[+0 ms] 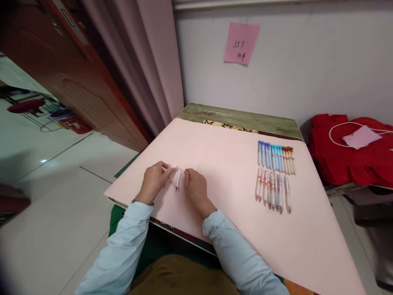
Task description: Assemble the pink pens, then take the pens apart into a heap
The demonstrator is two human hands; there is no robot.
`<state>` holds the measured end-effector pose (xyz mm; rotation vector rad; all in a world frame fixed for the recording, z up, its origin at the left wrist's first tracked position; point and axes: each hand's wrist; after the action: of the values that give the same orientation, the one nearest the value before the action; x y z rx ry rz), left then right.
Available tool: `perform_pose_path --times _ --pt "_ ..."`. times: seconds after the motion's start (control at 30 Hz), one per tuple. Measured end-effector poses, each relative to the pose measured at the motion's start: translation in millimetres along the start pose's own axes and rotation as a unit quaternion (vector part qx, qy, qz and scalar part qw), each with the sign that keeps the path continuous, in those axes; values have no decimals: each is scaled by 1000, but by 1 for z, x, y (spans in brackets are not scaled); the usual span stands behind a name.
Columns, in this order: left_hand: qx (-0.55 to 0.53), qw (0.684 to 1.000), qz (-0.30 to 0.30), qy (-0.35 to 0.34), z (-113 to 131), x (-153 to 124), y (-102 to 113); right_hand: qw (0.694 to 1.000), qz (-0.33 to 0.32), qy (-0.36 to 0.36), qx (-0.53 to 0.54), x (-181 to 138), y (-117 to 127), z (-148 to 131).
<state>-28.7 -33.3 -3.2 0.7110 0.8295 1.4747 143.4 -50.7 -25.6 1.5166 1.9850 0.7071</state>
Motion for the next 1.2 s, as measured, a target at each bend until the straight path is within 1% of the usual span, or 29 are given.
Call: perform_pose_path --times 0.13,0.2,0.27,0.33,0.4,0.47,0.57,0.67,0.77,0.87,0.93,1.03,1.13,1.2 --pt "61 998 -22 9 7 -9 -7 1000 -15 -9 -17 -5 2 4" --pt "80 996 -15 20 7 -13 -5 999 -31 -12 -33 -7 2 5" --pt "93 995 13 34 3 -15 -2 998 -42 -13 -53 -6 0 3" --pt "103 993 54 35 -4 -17 1 997 -48 -3 -65 -5 -3 -1" --pt "108 990 90 16 -12 -17 3 997 -50 19 -61 -3 -7 -4" --pt "101 990 99 -8 -21 -15 2 997 -50 45 -40 -2 -10 -6" --pt "57 995 77 -24 -28 -13 -3 997 -37 62 -6 -2 -10 -4" --pt "27 998 47 -16 -25 -13 -11 998 -20 52 -14 -4 -9 1" --pt "50 999 14 -1 -18 -15 -16 996 -33 83 -30 -4 -10 5" --pt "62 998 -15 -2 -16 -13 -17 993 -37 116 4 -6 -9 7" --pt "59 998 -24 -16 -18 -9 -15 994 -19 107 34 -11 0 10" --pt "58 997 -22 -41 -22 -4 -15 997 37 51 37 -28 30 24" --pt "33 997 7 -72 -22 -4 -19 992 115 -50 -28 -56 74 52" --pt "32 995 14 -92 -19 -10 -24 971 163 -146 -98 -77 102 75"
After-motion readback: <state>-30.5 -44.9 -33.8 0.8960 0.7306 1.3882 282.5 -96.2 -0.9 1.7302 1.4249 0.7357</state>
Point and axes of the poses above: each hand's wrist, its own x-axis towards the middle knuckle, its own y-axis out of the back of the hand, z = x × y, and after that the axes turned 10 degrees about -z, right-handed
